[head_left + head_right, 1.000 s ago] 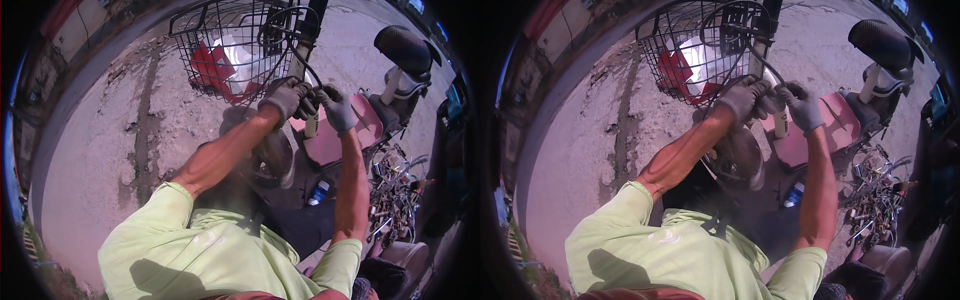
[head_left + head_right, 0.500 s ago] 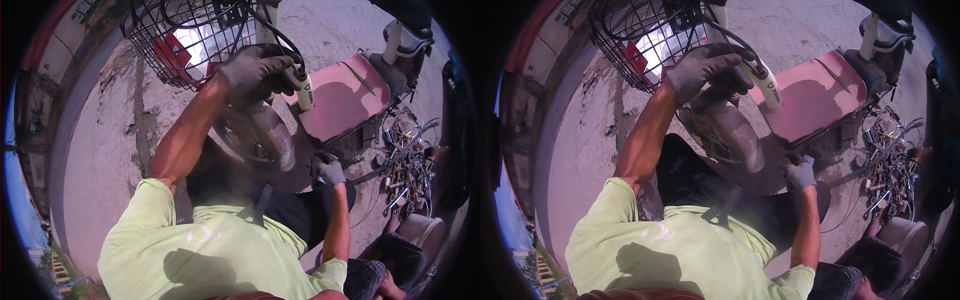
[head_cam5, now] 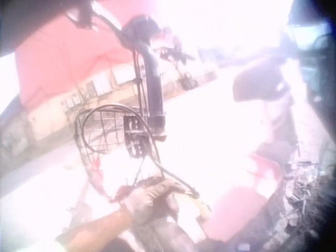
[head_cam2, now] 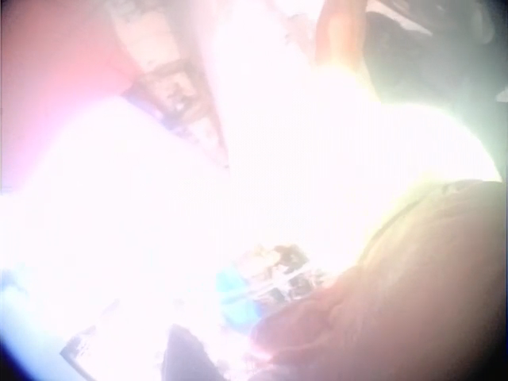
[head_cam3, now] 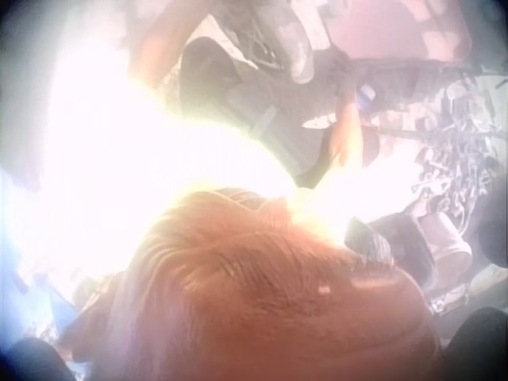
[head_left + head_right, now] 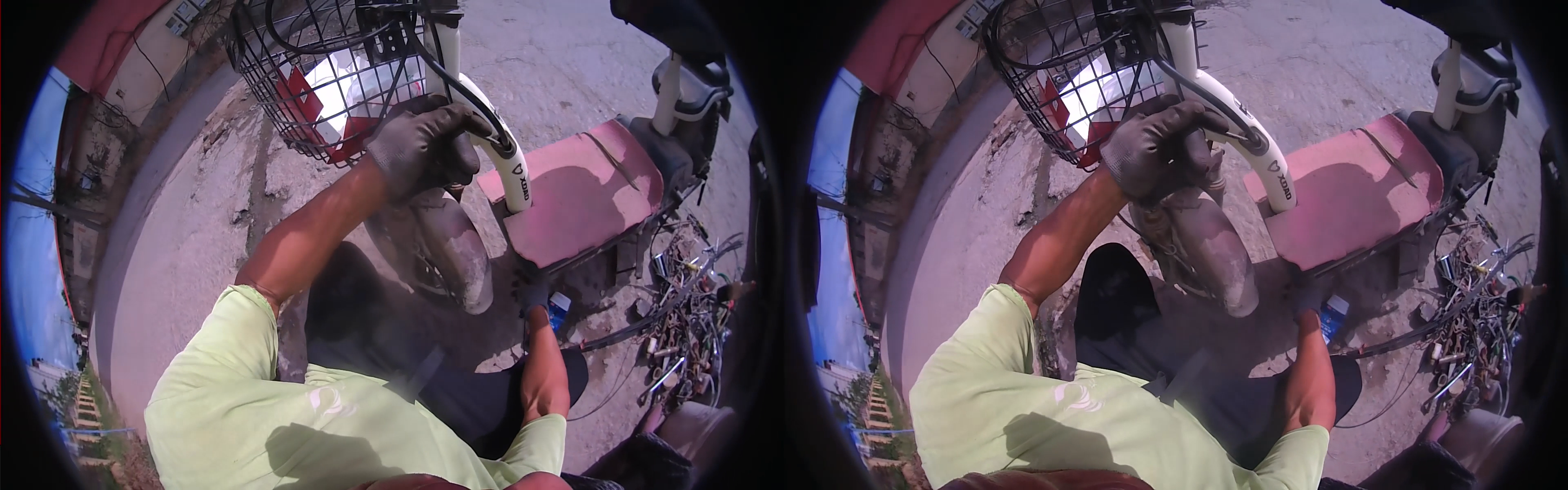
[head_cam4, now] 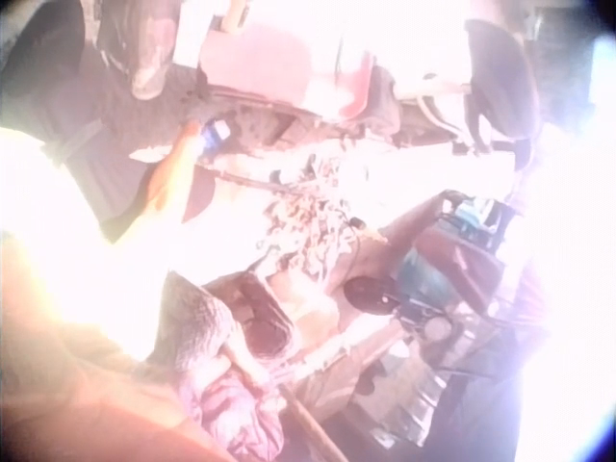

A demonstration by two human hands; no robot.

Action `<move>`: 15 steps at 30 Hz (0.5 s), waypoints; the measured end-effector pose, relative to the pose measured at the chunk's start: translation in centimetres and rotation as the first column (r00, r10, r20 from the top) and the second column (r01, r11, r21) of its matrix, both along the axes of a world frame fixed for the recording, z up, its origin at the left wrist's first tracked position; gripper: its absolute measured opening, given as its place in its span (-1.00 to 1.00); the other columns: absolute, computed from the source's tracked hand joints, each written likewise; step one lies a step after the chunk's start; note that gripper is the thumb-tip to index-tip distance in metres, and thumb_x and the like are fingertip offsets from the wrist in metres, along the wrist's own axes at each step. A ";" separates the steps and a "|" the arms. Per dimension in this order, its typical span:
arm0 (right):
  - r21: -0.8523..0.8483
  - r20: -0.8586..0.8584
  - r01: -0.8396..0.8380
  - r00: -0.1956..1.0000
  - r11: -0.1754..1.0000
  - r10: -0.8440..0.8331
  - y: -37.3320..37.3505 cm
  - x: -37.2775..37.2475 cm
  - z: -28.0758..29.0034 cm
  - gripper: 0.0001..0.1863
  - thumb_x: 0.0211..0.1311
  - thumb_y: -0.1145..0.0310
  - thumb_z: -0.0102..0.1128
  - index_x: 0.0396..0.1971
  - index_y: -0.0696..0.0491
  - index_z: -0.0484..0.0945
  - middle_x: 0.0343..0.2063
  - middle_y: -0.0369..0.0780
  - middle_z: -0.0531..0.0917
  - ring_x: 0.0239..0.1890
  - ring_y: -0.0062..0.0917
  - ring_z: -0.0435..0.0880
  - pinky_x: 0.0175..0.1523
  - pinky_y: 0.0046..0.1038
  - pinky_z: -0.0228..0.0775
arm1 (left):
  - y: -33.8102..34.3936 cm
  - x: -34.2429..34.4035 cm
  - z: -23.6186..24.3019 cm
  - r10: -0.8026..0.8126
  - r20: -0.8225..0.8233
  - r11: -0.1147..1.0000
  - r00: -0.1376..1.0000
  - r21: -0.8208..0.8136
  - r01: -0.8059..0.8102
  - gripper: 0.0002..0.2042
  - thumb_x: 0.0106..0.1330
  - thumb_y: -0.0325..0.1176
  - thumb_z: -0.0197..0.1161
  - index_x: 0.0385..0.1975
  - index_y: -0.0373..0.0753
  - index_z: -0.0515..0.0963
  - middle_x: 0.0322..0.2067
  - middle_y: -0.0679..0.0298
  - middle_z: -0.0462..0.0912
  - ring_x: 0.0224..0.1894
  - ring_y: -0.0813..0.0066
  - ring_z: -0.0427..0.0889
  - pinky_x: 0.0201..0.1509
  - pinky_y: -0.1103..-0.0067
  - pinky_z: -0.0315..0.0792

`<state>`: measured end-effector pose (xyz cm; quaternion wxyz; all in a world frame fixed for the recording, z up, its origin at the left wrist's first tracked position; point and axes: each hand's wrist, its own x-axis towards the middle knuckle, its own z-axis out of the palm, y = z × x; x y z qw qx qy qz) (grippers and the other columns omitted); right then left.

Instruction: The person works on the internal components of an electric bicycle, using a screwdriver to remove screws from the battery compartment and handling various wires.

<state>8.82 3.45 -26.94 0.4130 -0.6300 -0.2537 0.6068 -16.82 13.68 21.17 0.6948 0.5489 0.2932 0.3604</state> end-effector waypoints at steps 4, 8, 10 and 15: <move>0.069 0.210 0.046 0.976 0.997 -0.060 0.8 0.7 -0.3 -0.65 0.34 0.43 0.18 0.12 -0.01 0.59 -0.20 -0.17 0.73 -0.42 -0.44 0.70 -0.41 -0.38 0.56 | 0.3 -0.3 -0.6 -0.058 0.073 0.988 0.996 -0.142 0.068 -0.60 0.62 -0.19 -0.05 -0.04 -0.42 0.61 -0.54 0.28 0.56 -0.36 0.50 0.61 -0.11 0.55 0.54; 0.277 0.461 0.011 0.876 0.961 -0.143 -0.9 -0.2 -0.7 -0.62 0.30 0.45 0.19 0.12 0.00 0.59 -0.18 -0.16 0.74 -0.40 -0.45 0.71 -0.38 -0.37 0.56 | 0.1 1.1 1.3 0.057 -0.086 0.956 0.995 0.293 -0.029 -0.66 0.63 -0.23 -0.07 -0.09 -0.30 0.64 -0.36 0.35 0.61 -0.30 0.55 0.59 -0.09 0.59 0.52; 0.405 0.582 -0.105 0.796 0.908 -0.168 -1.8 -0.2 0.0 -0.60 0.27 0.46 0.20 0.12 0.01 0.59 -0.18 -0.16 0.74 -0.39 -0.45 0.71 -0.37 -0.37 0.55 | -0.1 1.8 0.8 0.132 -0.082 0.858 0.988 0.509 -0.073 -0.82 0.48 -0.33 0.18 -0.13 -0.28 0.63 -0.33 0.32 0.63 -0.29 0.55 0.59 -0.14 0.59 0.52; 0.336 0.909 -0.556 0.404 0.760 -0.105 -1.9 2.1 1.0 -0.57 0.21 0.48 0.21 0.13 0.02 0.59 -0.16 -0.16 0.75 -0.36 -0.46 0.71 -0.34 -0.37 0.55 | 0.3 1.9 -0.7 -0.026 -0.103 0.937 0.994 0.343 0.060 -0.71 0.56 -0.26 0.07 -0.05 -0.36 0.61 -0.47 0.19 0.68 -0.50 0.47 0.66 -0.43 0.57 0.57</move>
